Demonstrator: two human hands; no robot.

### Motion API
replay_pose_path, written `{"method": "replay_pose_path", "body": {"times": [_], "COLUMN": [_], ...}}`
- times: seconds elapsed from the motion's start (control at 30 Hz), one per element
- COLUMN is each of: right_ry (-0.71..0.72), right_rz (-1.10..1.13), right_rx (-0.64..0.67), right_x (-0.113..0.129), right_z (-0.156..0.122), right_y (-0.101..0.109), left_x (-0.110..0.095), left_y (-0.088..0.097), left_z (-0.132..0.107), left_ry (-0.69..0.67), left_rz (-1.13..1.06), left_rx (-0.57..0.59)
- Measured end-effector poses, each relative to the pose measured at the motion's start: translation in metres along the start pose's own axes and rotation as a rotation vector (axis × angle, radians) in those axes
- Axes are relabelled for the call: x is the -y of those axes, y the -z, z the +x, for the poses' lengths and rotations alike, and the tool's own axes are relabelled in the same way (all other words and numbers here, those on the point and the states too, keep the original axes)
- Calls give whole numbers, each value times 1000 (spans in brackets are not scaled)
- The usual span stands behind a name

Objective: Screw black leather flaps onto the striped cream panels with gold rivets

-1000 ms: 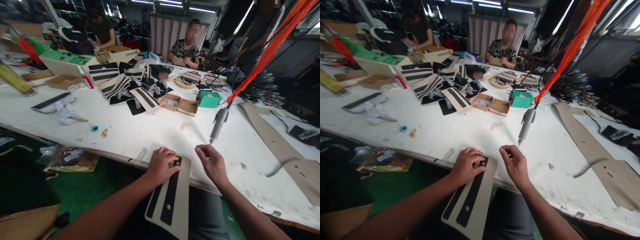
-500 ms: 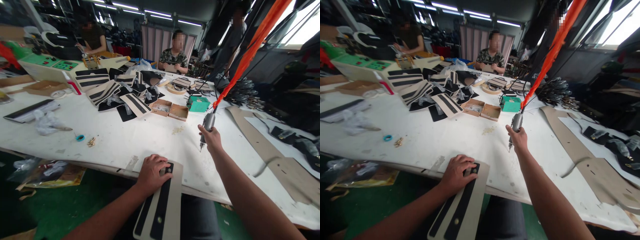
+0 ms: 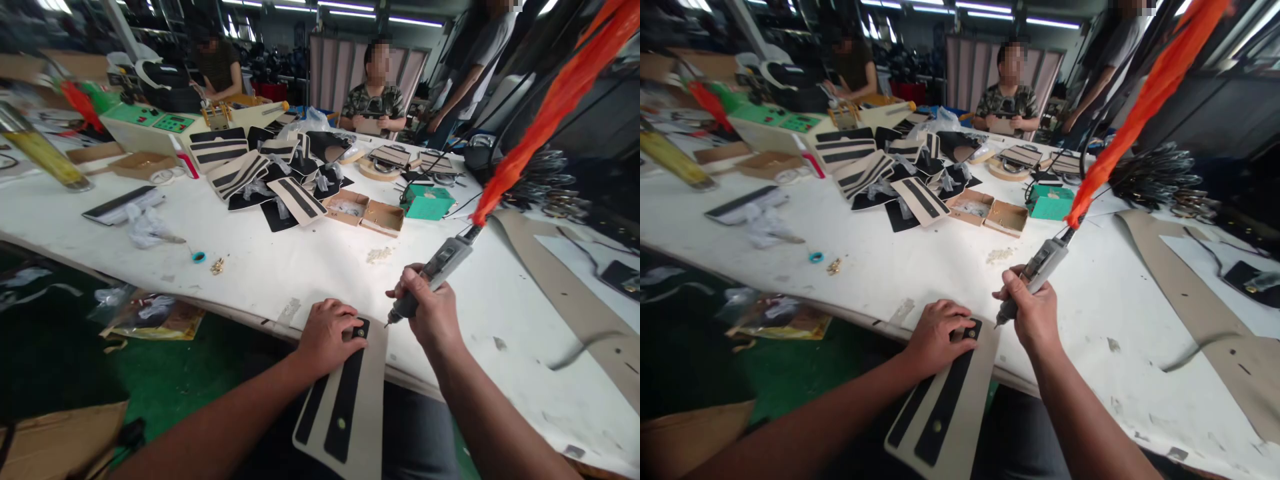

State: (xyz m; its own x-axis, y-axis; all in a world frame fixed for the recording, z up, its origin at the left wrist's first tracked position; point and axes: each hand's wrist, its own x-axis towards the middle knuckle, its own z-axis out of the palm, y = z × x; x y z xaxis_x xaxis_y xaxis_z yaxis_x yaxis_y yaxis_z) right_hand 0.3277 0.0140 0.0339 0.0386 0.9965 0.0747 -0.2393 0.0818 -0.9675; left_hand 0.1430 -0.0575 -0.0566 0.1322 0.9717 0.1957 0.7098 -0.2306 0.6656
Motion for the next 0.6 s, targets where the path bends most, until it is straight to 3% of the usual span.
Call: {"method": "replay_pose_path", "body": {"times": [0.13,0.3,0.6], "right_ry": [-30,-21,16], "right_rz": [24,-7,-26], "right_rx": [52,93,76], "right_x": [-16,-33,-40], "right_z": [-16,-23,-22], "right_y": [-13,-14,-16], "left_x": [-2,-2,-2], "left_y": [3,3,2], "left_z": [-1,-1,-1], "left_ry": [-6,-32,-41], "left_rz": [21,46,48], "left_rx": [20,22,28]}}
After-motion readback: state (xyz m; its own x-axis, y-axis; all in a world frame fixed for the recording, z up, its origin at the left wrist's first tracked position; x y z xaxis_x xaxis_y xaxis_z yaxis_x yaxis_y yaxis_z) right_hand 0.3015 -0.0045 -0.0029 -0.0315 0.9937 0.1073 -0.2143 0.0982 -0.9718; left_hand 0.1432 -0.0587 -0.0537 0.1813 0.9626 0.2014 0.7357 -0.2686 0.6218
